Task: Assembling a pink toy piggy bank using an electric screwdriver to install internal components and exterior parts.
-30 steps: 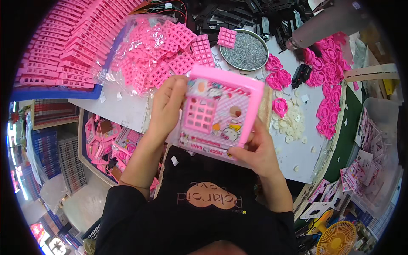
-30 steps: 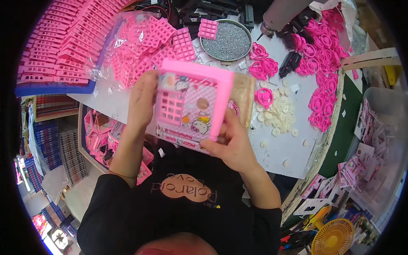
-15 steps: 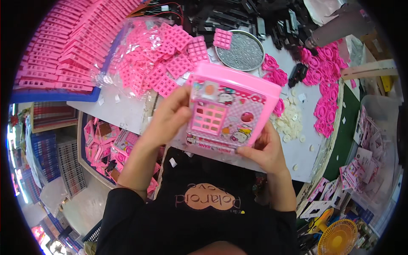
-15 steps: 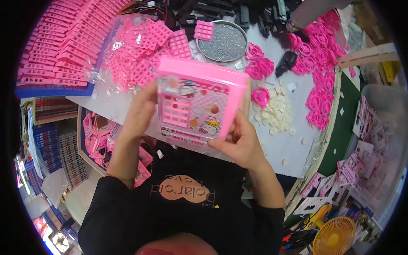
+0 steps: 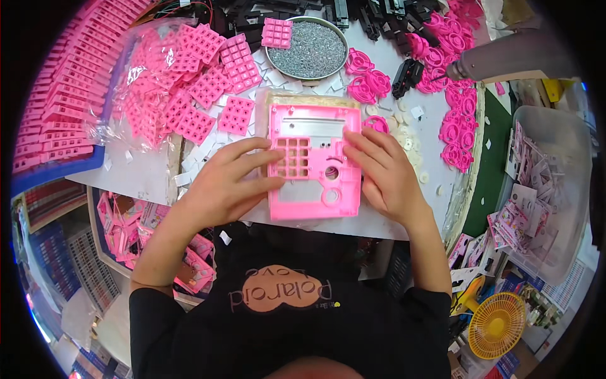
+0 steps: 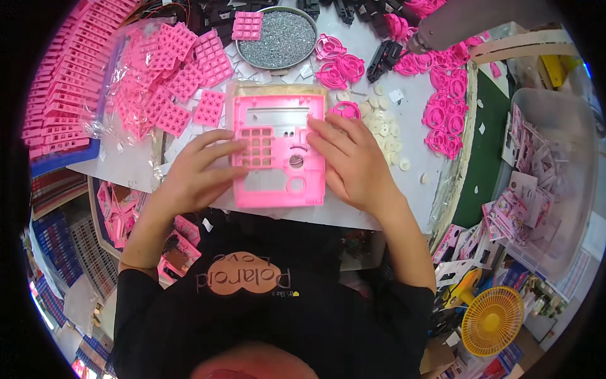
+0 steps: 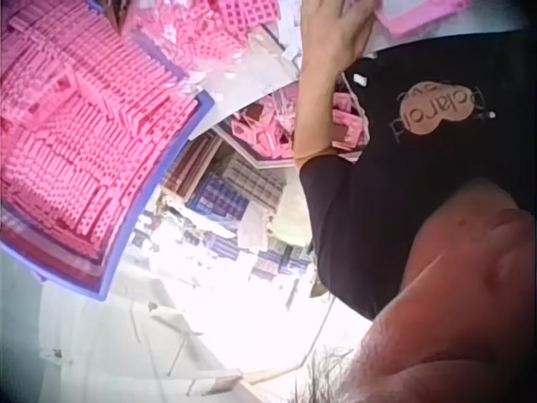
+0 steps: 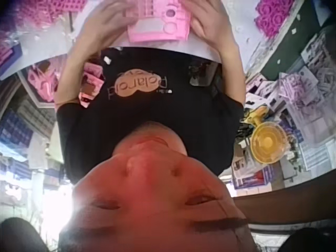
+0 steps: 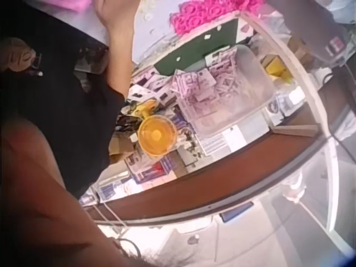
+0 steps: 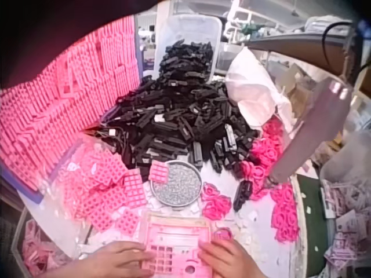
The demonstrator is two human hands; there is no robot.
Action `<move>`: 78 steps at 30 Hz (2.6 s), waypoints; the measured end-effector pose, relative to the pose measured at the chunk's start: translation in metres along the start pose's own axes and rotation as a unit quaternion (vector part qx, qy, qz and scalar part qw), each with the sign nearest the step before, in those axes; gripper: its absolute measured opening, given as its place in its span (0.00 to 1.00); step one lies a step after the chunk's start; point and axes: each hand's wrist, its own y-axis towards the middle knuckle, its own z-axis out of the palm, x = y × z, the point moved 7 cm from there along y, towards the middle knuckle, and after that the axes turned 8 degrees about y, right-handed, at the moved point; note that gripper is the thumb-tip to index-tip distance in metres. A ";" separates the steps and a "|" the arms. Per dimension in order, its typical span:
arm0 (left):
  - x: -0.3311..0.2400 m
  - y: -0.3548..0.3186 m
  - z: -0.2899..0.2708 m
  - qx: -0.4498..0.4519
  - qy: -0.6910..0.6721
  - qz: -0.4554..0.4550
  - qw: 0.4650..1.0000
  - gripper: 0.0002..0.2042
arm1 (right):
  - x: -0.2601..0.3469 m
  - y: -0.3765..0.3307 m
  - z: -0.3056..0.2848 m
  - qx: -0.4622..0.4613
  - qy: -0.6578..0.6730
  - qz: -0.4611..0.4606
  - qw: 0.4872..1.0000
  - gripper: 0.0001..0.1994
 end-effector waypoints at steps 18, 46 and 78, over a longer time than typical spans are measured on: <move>-0.019 0.030 0.016 0.032 0.062 -0.042 0.997 0.29 | -0.001 0.015 -0.002 -0.033 -0.057 0.022 0.998 0.22; -0.036 0.027 0.041 0.052 -0.321 -0.235 0.916 0.06 | 0.069 0.004 -0.008 -0.103 0.178 0.030 0.978 0.13; 0.000 0.038 0.029 0.001 0.030 -0.104 0.994 0.18 | 0.020 0.045 0.030 -0.070 -0.091 0.161 0.980 0.10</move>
